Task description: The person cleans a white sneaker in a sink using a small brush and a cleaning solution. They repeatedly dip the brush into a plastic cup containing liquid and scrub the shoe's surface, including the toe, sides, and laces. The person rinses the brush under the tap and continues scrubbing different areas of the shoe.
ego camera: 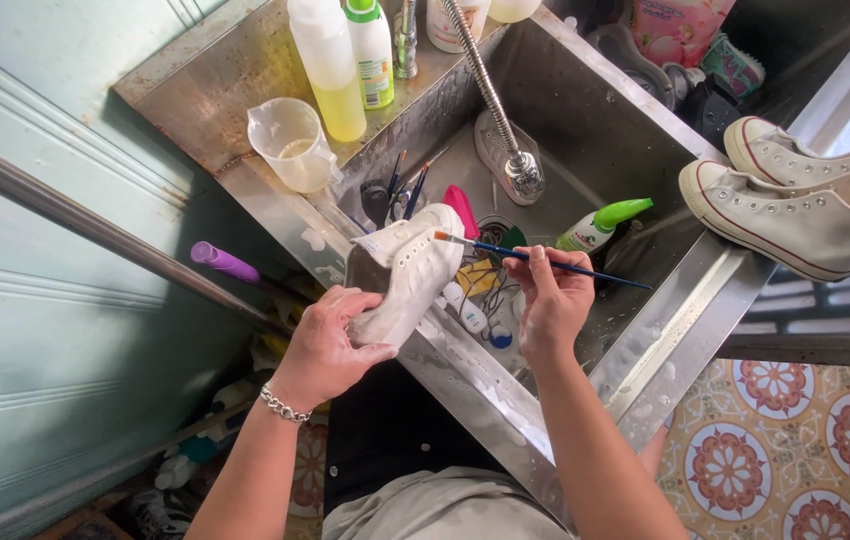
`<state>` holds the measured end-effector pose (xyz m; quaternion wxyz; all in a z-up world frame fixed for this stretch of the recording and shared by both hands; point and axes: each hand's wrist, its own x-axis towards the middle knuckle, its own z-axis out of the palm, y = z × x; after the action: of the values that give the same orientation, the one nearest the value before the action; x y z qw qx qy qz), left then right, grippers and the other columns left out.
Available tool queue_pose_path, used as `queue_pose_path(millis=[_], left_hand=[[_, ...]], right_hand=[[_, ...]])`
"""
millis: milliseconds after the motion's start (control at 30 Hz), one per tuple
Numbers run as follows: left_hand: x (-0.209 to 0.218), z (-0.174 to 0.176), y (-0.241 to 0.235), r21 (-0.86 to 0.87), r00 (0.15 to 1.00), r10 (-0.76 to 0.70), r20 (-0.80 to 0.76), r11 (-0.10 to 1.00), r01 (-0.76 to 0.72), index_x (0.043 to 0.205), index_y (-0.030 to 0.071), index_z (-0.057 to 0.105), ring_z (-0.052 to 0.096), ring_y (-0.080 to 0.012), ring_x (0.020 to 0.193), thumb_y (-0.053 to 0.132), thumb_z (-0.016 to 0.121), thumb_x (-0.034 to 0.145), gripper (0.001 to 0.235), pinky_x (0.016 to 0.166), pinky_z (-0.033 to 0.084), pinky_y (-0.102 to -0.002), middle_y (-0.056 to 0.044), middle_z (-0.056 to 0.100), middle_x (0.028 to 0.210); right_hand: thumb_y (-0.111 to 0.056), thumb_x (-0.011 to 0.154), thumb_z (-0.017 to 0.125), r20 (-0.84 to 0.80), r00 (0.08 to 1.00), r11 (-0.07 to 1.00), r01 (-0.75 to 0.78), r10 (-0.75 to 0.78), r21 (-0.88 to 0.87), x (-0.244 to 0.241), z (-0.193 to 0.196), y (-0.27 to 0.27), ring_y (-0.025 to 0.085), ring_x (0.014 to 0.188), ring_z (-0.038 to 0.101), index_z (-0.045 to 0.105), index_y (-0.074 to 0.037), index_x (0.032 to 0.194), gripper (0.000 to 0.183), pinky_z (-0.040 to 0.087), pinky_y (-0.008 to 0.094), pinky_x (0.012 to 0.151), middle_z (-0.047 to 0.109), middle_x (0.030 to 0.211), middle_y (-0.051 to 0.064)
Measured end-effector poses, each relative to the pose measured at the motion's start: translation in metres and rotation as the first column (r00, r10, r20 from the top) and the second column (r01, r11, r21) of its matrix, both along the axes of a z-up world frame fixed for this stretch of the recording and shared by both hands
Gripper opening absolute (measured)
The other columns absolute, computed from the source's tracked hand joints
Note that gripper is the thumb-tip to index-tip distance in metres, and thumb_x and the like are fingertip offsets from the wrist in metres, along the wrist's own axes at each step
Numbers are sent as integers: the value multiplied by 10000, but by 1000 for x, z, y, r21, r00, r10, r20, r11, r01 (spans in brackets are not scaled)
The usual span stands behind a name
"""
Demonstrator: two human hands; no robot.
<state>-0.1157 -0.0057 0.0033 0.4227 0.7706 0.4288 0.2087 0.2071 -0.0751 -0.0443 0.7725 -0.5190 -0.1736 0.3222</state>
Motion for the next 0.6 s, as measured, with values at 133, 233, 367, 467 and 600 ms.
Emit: queue_pose_path(millis=[133, 233, 367, 467, 600], left_hand=[[0, -5, -2, 8, 1000, -3, -7, 1000, 3, 1279, 44, 915, 848, -322, 1112, 269, 1185, 756, 630, 940, 722, -407, -165, 862, 1060], [-1, -5, -1, 25, 1000, -4, 3, 1000, 3, 1282, 58, 920, 850, -312, 1120, 314, 1191, 749, 651, 948, 722, -412, -145, 868, 1067], [0, -6, -1, 8, 1000, 18, -4, 1000, -18, 1278, 49, 917, 854, -321, 1124, 282, 1185, 745, 640, 938, 725, -406, -157, 871, 1063], [1, -4, 0, 2, 1000, 18, -6, 1000, -18, 1273, 48, 916, 852, -316, 1124, 273, 1180, 750, 628, 939, 724, -408, -158, 870, 1061], [3, -2, -1, 11, 999, 26, -23, 1000, -26, 1286, 21, 916, 861, -335, 1129, 258, 1192, 751, 647, 929, 728, -402, -184, 877, 1079]], right_hand=[[-36, 1230, 764, -22, 996, 996, -82, 83, 40, -13, 2, -5, 333, 860, 920, 617, -95, 1238, 159, 798, 424, 847, 888, 1045, 276], [-42, 1229, 762, 20, 995, 994, -99, 98, 43, -13, -2, -2, 315, 882, 933, 605, -109, 1234, 171, 797, 405, 865, 907, 1085, 266], [-25, 1238, 744, -17, 998, 997, -64, 65, 50, -15, 2, -6, 324, 857, 923, 595, -97, 1237, 165, 792, 396, 837, 892, 1075, 283], [-12, 1214, 762, -31, 993, 992, -116, 118, 55, -26, 6, -9, 361, 848, 929, 603, -84, 1212, 174, 799, 438, 829, 883, 1063, 314], [-27, 1237, 735, -5, 995, 995, -96, 96, 21, -26, 3, -7, 311, 872, 934, 584, -94, 1217, 166, 800, 398, 856, 900, 1095, 267]])
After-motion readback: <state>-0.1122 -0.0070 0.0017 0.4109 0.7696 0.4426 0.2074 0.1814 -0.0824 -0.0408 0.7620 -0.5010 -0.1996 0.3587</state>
